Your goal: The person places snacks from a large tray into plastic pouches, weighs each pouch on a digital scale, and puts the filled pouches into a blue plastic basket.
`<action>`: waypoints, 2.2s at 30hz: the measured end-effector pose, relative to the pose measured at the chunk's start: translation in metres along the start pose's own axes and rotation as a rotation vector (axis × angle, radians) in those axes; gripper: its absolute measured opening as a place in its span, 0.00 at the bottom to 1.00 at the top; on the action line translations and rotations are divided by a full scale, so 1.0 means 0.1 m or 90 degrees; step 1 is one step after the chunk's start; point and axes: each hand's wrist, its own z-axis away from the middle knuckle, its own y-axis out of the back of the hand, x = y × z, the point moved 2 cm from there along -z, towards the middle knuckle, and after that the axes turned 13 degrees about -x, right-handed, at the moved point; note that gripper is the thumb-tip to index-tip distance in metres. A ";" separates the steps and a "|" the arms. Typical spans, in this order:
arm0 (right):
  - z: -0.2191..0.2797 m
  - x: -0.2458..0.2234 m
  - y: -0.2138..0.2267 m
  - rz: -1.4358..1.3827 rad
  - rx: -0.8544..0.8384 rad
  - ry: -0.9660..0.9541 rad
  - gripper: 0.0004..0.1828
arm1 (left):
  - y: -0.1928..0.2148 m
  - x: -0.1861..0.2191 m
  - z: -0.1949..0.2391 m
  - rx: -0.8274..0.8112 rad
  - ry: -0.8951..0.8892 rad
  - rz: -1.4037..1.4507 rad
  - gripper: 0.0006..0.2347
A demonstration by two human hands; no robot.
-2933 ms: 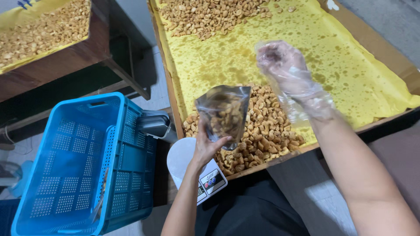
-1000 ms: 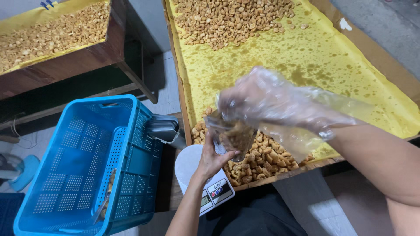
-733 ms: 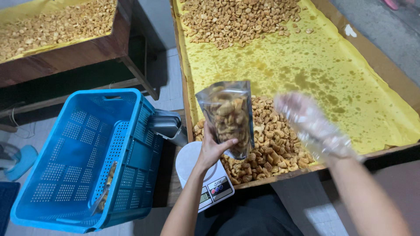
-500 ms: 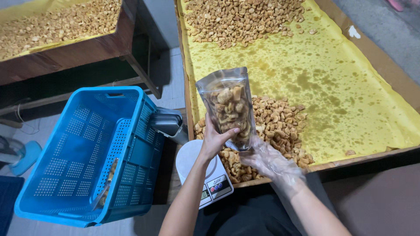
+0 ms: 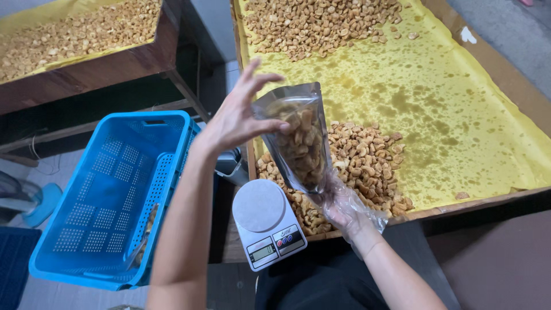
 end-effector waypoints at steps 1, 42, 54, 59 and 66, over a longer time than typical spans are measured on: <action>0.00 0.04 -0.02 0.001 -0.015 0.002 0.25 | 0.08 0.04 -0.07 -0.087 -0.006 -0.180 0.27; 0.22 -1.53 0.21 1.105 0.408 -0.215 0.21 | -1.12 -0.06 0.29 -0.162 0.075 0.024 0.07; -0.48 -1.81 0.52 0.966 0.575 -0.286 0.19 | -1.27 -0.23 0.27 -0.151 0.072 -0.068 0.07; -0.50 -2.06 0.50 1.039 0.576 -0.196 0.16 | -1.34 -0.26 0.26 -0.181 0.117 -0.033 0.08; -0.46 -1.65 0.02 0.901 0.619 -0.274 0.16 | -1.51 -0.39 0.25 -0.172 0.069 -0.038 0.08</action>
